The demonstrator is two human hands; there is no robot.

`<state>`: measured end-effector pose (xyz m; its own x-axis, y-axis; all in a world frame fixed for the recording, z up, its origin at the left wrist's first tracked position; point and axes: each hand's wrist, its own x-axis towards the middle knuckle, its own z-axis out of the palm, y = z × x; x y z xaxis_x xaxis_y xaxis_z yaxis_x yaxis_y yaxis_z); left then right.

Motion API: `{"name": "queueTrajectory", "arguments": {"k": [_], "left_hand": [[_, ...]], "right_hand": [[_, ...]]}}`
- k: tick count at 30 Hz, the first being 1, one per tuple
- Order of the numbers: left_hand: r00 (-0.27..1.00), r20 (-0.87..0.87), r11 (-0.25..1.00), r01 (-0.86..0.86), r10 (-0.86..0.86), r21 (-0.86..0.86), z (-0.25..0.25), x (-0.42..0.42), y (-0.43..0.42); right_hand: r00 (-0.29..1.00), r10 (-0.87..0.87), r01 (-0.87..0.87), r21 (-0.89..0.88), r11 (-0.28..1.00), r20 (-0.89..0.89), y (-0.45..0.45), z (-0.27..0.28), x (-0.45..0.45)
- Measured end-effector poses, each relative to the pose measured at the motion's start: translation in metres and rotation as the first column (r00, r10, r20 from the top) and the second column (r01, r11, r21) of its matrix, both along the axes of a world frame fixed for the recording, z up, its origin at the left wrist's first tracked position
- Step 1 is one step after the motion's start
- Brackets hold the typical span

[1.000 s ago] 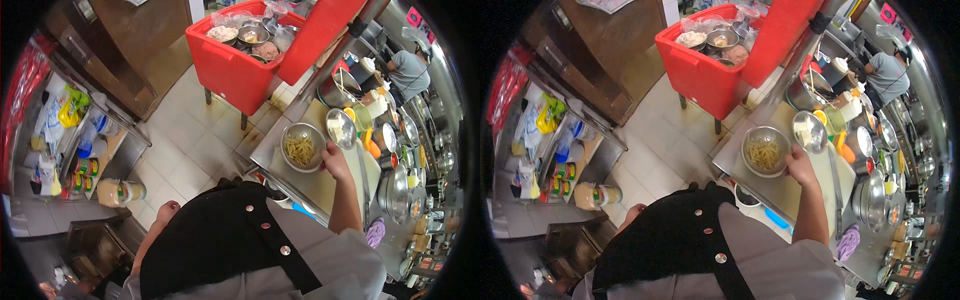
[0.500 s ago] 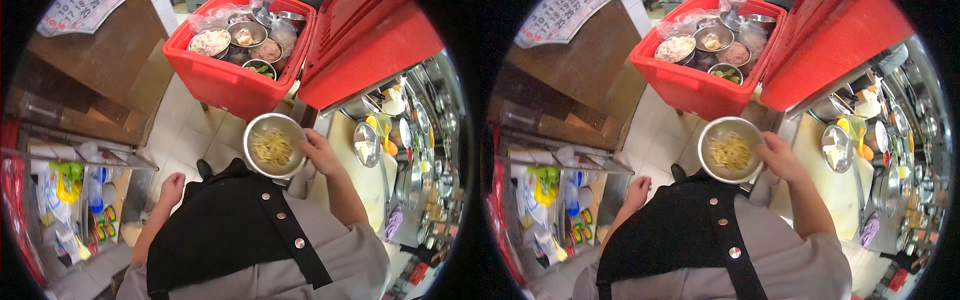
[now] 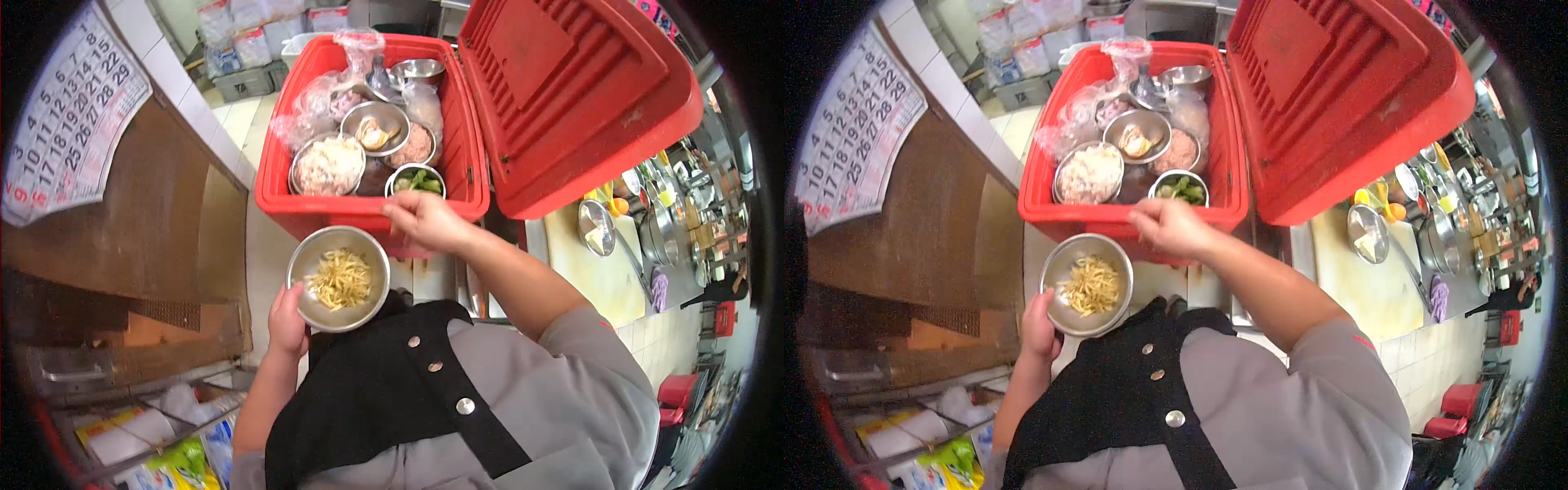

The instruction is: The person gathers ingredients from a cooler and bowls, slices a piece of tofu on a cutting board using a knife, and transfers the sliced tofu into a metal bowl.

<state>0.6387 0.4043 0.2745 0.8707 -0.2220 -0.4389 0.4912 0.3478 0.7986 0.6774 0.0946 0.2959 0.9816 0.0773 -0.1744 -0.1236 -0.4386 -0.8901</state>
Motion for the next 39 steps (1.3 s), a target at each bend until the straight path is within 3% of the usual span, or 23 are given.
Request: {"name": "queueTrajectory", "arguments": {"k": [3,4,5,8,13,14,16,19,22,28,32,35,37,38,39], "left_hand": [[0.996,-0.014,0.996,-0.091,0.092,0.006,-0.024,0.024,0.014],[0.994,-0.019,0.994,-0.105,0.105,-0.002,-0.026,0.026,0.017],[0.993,-0.013,0.993,-0.117,0.116,-0.008,-0.023,0.034,0.019],[0.984,0.028,0.984,-0.176,0.175,0.032,-0.002,0.051,0.019],[0.965,0.06,0.964,-0.258,0.254,0.059,0.017,0.083,0.026],[0.958,0.061,0.957,-0.284,0.281,0.055,0.019,0.092,0.025],[0.96,0.077,0.958,-0.275,0.269,0.078,0.024,0.111,0.024],[0.968,0.13,0.969,-0.229,0.216,0.092,0.018,0.142,0.033],[0.975,0.119,0.972,-0.203,0.19,0.115,0.015,0.181,0.032],[0.986,0.122,0.993,-0.117,0.114,0.021,0.009,0.249,0.024],[0.99,0.116,0.997,-0.077,0.078,-0.007,0.004,0.275,0.026],[0.991,0.115,0.997,-0.07,0.072,-0.014,-0.002,0.281,0.03],[0.991,0.098,0.996,-0.087,0.088,-0.007,-0.004,0.281,0.032],[0.992,0.087,0.996,-0.093,0.091,0.016,-0.005,0.28,0.033],[0.992,0.079,0.994,-0.099,0.096,0.039,-0.006,0.279,0.035]], "right_hand": [[0.975,-0.06,0.136,-0.361,0.923,0.215,-0.054,-0.039,0.085],[0.971,-0.05,0.148,-0.421,0.895,0.234,-0.061,-0.039,0.102],[0.989,-0.097,0.144,-0.555,0.819,0.112,-0.07,-0.037,0.118],[0.992,-0.098,0.124,-0.662,0.739,0.077,-0.087,-0.075,0.165],[0.996,-0.09,0.065,-0.761,0.645,0.009,-0.083,-0.082,0.192],[0.993,-0.048,0.114,-0.784,0.611,0.107,-0.087,-0.08,0.188],[0.974,-0.077,0.201,-0.645,0.737,0.215,-0.092,-0.073,0.181],[0.972,-0.204,0.234,-0.609,0.758,0.119,-0.101,-0.043,0.156],[0.953,-0.281,0.279,-0.673,0.685,0.11,-0.102,-0.014,0.115],[0.942,-0.332,0.19,-0.741,0.644,-0.047,-0.093,-0.01,0.074],[0.899,-0.323,-0.064,-0.818,0.571,-0.295,-0.088,-0.003,0.08],[0.946,-0.21,-0.087,-0.813,0.576,-0.249,-0.093,0.022,0.099],[0.981,-0.089,-0.073,-0.752,0.656,-0.174,-0.081,0.028,0.14],[0.998,-0.014,-0.037,-0.691,0.721,-0.068,-0.08,0.002,0.162],[0.956,0.205,0.006,-0.709,0.705,0.212,-0.076,-0.018,0.181]]}}
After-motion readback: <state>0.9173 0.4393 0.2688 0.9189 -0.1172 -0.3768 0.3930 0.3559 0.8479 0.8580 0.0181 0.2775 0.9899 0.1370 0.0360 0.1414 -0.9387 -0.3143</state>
